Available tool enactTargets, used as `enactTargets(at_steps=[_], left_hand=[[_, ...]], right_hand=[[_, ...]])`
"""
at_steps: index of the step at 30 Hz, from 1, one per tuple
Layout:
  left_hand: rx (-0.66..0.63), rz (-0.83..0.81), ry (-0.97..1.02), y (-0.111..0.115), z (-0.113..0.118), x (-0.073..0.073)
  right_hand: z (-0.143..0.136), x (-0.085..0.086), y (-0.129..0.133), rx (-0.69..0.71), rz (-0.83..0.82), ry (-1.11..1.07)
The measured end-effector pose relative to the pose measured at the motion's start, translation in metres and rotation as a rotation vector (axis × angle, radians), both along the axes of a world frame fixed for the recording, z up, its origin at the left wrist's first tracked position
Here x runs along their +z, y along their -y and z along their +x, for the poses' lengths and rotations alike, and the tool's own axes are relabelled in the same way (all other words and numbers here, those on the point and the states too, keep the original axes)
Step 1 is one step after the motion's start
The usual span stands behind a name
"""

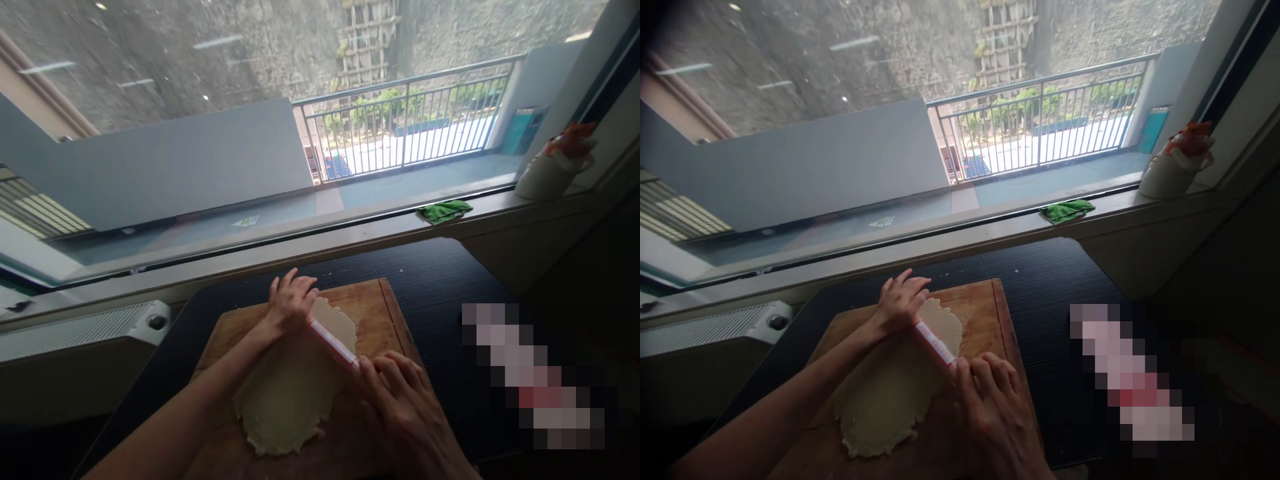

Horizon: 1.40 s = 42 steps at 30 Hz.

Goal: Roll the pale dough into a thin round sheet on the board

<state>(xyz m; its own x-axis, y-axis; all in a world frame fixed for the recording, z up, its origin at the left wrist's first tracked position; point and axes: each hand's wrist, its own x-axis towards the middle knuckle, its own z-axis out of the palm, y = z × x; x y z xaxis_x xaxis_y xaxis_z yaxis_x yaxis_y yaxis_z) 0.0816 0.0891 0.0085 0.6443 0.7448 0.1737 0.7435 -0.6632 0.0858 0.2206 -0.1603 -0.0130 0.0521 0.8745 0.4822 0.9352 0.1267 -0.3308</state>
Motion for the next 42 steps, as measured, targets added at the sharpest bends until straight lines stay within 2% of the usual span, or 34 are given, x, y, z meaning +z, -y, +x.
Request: enactTargets(at_steps=[5, 7, 8, 9, 11, 16, 18, 19, 21, 27, 29, 30, 32, 36, 38, 40, 42], left_hand=[[0.016, -0.020, 0.037, -0.020, 0.093, 0.002], [-0.015, 0.007, 0.043, -0.022, 0.113, 0.004], [-0.033, 0.025, 0.048, -0.021, 0.115, 0.005], [-0.048, 0.038, 0.051, -0.020, 0.111, 0.005], [-0.062, 0.028, 0.044, -0.017, 0.087, 0.004], [-0.004, -0.065, -0.073, 0.010, -0.004, 0.002], [-0.025, -0.052, -0.113, 0.025, -0.019, 0.004], [-0.046, -0.042, -0.121, 0.030, -0.018, 0.005], [-0.078, -0.041, -0.117, 0.034, 0.000, 0.004], [-0.015, -0.144, -0.033, 0.007, 0.107, -0.002], [-0.044, -0.137, -0.015, 0.002, 0.123, -0.001], [-0.053, -0.122, -0.006, 0.003, 0.123, -0.001], [-0.049, -0.088, 0.007, 0.010, 0.104, 0.000], [-0.026, -0.026, -0.052, 0.039, 0.026, 0.000], [-0.016, 0.015, -0.085, 0.052, -0.006, 0.001], [-0.005, 0.031, -0.102, 0.059, -0.018, 0.001], [-0.006, 0.022, -0.101, 0.055, -0.007, 0.001]], right_hand=[[0.018, 0.004, 0.005, -0.180, -0.051, -0.007], [0.016, 0.007, 0.006, -0.194, -0.051, 0.005], [0.014, 0.008, 0.006, -0.186, -0.040, 0.016], [0.010, 0.009, 0.006, -0.171, -0.027, 0.029], [0.002, 0.007, 0.006, -0.137, 0.007, 0.049], [-0.018, -0.007, 0.004, -0.060, 0.083, 0.013], [-0.019, -0.010, 0.004, -0.029, 0.090, -0.007], [-0.017, -0.010, 0.003, -0.027, 0.091, -0.012], [-0.008, -0.007, 0.002, -0.042, 0.073, -0.008], [0.021, 0.009, -0.003, -0.213, -0.040, -0.012], [0.023, 0.010, -0.003, -0.234, -0.052, -0.014], [0.022, 0.010, -0.003, -0.235, -0.045, -0.015], [0.016, 0.005, -0.001, -0.211, -0.001, -0.011], [-0.004, -0.006, 0.005, -0.069, 0.106, -0.021], [-0.011, -0.008, 0.007, 0.008, 0.115, -0.048], [-0.013, -0.008, 0.006, 0.043, 0.117, -0.070], [-0.008, -0.006, 0.004, 0.019, 0.108, -0.080]])
